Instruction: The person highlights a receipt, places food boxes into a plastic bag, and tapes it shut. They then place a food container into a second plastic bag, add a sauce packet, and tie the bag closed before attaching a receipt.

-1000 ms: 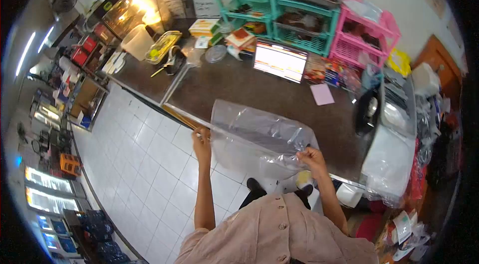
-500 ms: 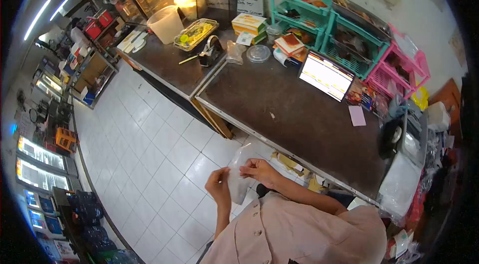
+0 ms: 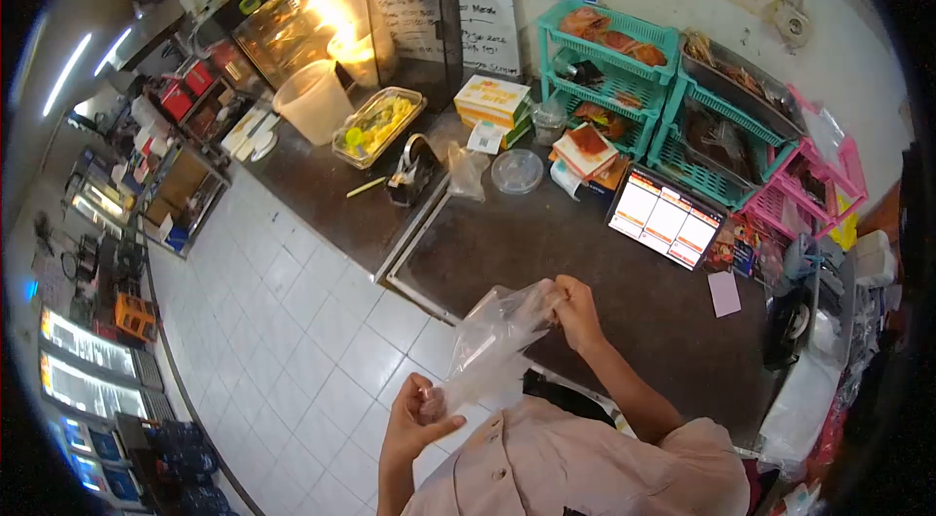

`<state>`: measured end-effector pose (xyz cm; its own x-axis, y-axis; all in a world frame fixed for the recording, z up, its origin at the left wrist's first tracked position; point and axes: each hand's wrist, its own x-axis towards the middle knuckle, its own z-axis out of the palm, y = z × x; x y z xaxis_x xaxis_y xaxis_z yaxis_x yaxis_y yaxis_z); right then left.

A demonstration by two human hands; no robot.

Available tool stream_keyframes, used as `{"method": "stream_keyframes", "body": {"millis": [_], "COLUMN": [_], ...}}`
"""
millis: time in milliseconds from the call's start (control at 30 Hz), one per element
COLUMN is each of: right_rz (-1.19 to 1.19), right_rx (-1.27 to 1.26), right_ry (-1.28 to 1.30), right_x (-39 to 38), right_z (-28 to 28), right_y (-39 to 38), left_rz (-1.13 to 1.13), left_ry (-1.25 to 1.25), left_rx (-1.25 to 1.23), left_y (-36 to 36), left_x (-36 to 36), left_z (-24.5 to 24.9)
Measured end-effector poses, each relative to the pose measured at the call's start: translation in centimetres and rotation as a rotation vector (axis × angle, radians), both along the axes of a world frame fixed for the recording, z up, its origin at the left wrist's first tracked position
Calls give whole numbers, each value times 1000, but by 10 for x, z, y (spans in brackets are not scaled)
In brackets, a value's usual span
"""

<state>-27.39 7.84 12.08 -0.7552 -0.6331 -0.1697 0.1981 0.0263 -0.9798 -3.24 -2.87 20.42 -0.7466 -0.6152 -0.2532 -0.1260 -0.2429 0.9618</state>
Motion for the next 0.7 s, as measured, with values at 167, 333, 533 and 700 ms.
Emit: {"method": "stream_keyframes", "body": {"millis": [167, 333, 533, 700], "right_rz": [-51, 223, 393, 909], "right_rx": [-280, -475, 59, 127], "right_ry": [-808, -857, -356, -207], "right_x": [-23, -61, -66, -122], "right_z": [3, 34, 45, 5], "right_y": [-19, 12, -1, -54], "left_rz": [35, 520, 475, -379], "left_ry": [-326, 5, -226, -189], "left_rx": [-720, -889, -966, -1051], "left_y": [-37, -132, -164, -142], "left_x": [-79, -105, -158, -188], "left_z": [-23, -35, -55, -103]}}
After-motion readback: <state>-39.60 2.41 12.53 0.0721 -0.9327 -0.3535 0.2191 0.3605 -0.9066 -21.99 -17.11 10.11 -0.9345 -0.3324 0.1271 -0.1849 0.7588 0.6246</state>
